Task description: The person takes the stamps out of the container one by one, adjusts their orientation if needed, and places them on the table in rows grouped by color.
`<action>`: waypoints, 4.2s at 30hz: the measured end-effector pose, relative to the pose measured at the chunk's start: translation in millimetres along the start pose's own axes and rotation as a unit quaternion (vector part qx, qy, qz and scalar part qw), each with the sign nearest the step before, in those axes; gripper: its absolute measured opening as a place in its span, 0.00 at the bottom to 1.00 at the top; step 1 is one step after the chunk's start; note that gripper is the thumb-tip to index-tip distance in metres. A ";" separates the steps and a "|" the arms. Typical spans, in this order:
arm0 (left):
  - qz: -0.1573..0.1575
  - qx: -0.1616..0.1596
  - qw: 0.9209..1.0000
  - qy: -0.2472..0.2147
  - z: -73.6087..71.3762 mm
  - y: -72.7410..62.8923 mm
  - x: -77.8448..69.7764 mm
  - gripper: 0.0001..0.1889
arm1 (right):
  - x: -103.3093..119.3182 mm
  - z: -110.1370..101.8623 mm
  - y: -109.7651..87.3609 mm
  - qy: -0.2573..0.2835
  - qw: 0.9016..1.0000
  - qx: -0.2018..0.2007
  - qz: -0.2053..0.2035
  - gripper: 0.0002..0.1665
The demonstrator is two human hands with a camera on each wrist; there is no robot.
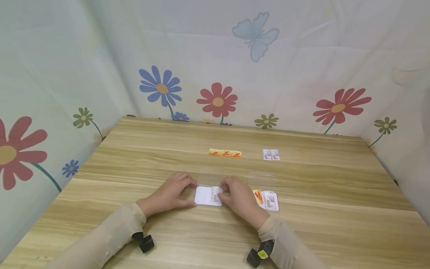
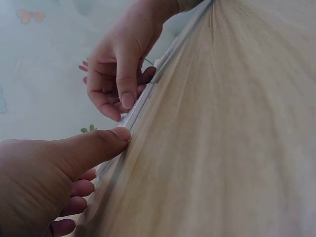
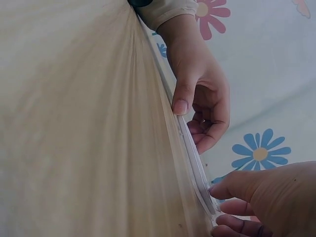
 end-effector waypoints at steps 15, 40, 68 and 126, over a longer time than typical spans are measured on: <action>0.004 0.000 1.000 0.002 -3.3 2.8 2.8 0.26 | 1.5 0.9 3.1 -0.004 1.000 -0.011 -0.011 0.12; 0.007 0.001 1.000 -0.001 -7.4 5.4 7.2 0.26 | 2.3 2.5 9.6 0.018 1.000 -0.021 0.009 0.07; 0.005 -0.005 1.000 -0.009 -4.2 3.5 9.6 0.26 | 0.0 -5.8 11.8 0.127 0.991 0.035 0.030 0.05; 0.001 0.000 1.000 -0.015 -5.8 3.6 9.7 0.27 | -29.5 -98.3 47.6 0.174 0.982 0.073 0.021 0.09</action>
Point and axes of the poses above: each hand's wrist, its own y-axis towards the middle knuckle, its own z-axis out of the palm, x = y × z, the point moved 2 cm from there along y, towards the middle knuckle, and after that the axes turned 14 degrees about z, right-handed, at the moved point
